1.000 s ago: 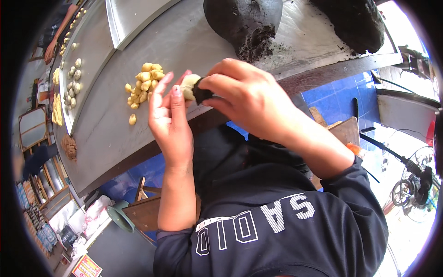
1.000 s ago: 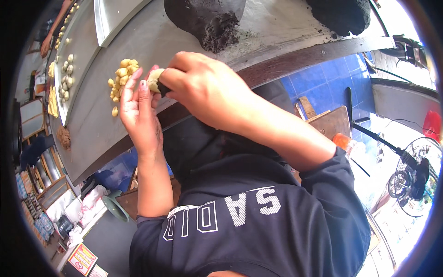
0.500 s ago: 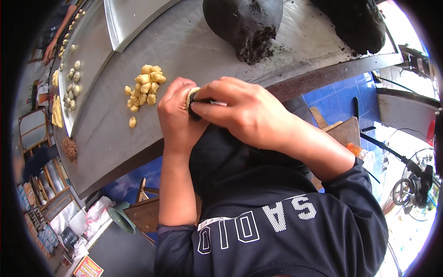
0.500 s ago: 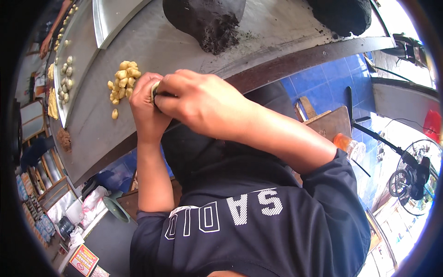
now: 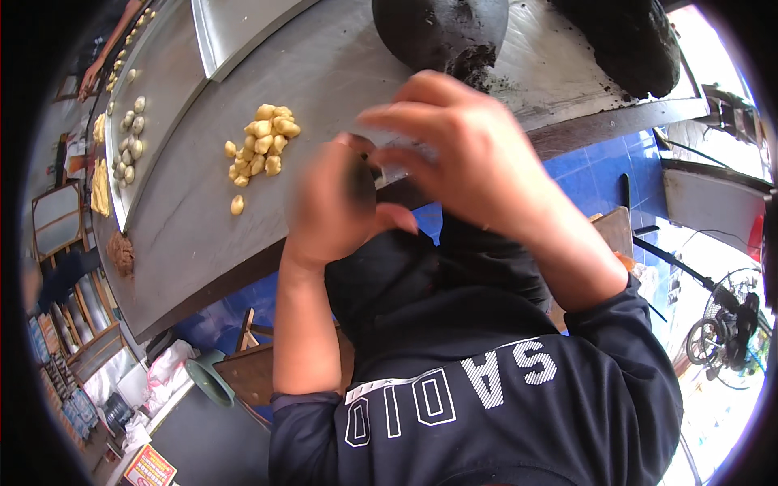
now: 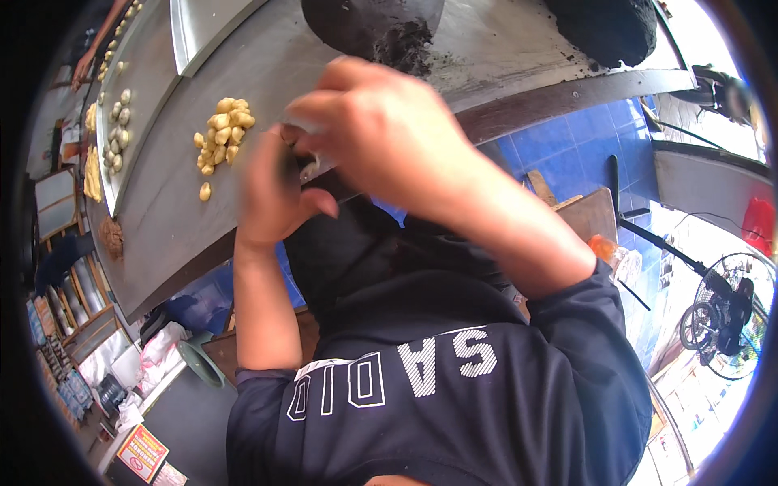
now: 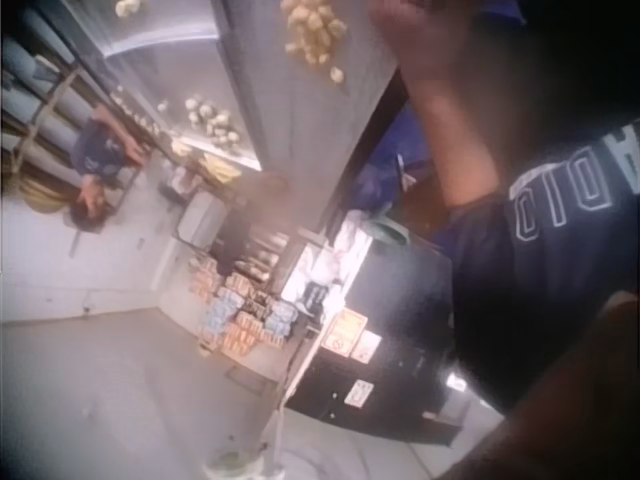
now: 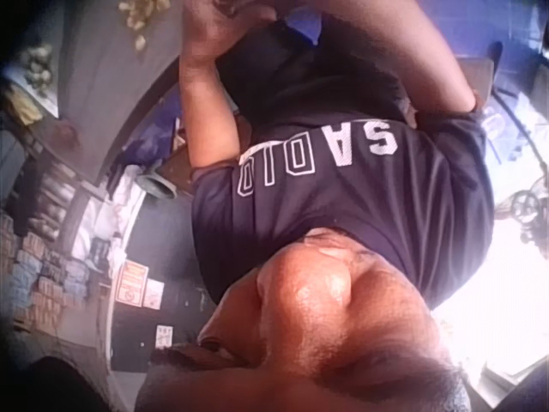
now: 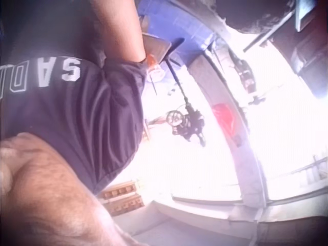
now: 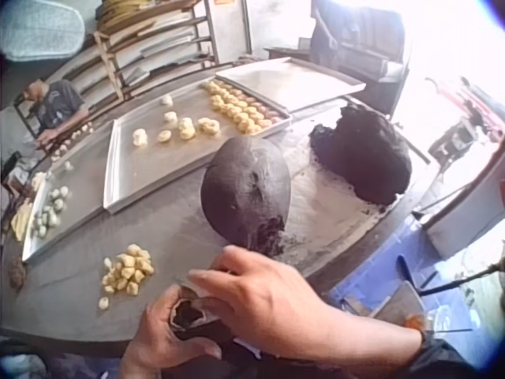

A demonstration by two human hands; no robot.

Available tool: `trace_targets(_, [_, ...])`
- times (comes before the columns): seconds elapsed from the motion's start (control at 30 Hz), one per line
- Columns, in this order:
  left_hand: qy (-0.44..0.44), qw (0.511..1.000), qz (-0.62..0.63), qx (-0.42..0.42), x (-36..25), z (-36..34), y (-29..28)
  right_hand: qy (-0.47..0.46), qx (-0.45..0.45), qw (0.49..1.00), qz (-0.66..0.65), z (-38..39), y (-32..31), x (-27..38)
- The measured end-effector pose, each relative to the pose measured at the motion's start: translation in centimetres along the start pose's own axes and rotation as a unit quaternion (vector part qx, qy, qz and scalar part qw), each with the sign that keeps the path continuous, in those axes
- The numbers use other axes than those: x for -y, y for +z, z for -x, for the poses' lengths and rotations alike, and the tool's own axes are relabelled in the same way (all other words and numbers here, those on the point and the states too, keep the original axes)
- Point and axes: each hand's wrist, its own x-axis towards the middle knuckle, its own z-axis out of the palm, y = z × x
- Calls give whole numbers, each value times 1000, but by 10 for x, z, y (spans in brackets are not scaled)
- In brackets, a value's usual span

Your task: The person prepares dough by kneading a large dark mass on a table, tearing off small portions, and stuffing them with light-colored filling.

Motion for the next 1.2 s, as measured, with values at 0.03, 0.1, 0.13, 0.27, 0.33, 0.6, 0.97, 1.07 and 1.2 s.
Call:
trace_targets(0.03, [-4, 993, 120, 9, 6, 1, -2, -3, -20, 993, 115, 2, -6, -14])
trace_targets(0.1, [-29, 989, 145, -15, 8, 5, -7, -5, -41, 972, 230, 8, -12, -34])
trace_targets(0.13, [-55, 983, 172, -36, 9, 6, -8, -9, -35, 969, 245, 10, -14, -39])
trace_targets(0.27, [-30, 955, 293, -26, 13, 4, -7, 14, -7, 987, 158, 14, -20, -33])
trace_targets(0.33, [-44, 940, 336, -34, 12, 4, -9, -2, -15, 991, 136, 16, -21, -34])
trace_targets(0.6, [-25, 955, 295, -22, 11, 4, -2, -13, -23, 997, 72, 19, -23, -33])
trace_targets(0.97, [80, 994, -77, 23, 3, 2, 1, 46, 53, 992, -103, 7, 9, 8])
trace_targets(1.07, [48, 982, -180, -9, 10, 6, 14, 6, -13, 998, -60, 9, 27, 7])
trace_targets(1.2, [81, 994, -67, 4, -3, -2, 11, -61, 34, 998, -8, 4, -3, 3])
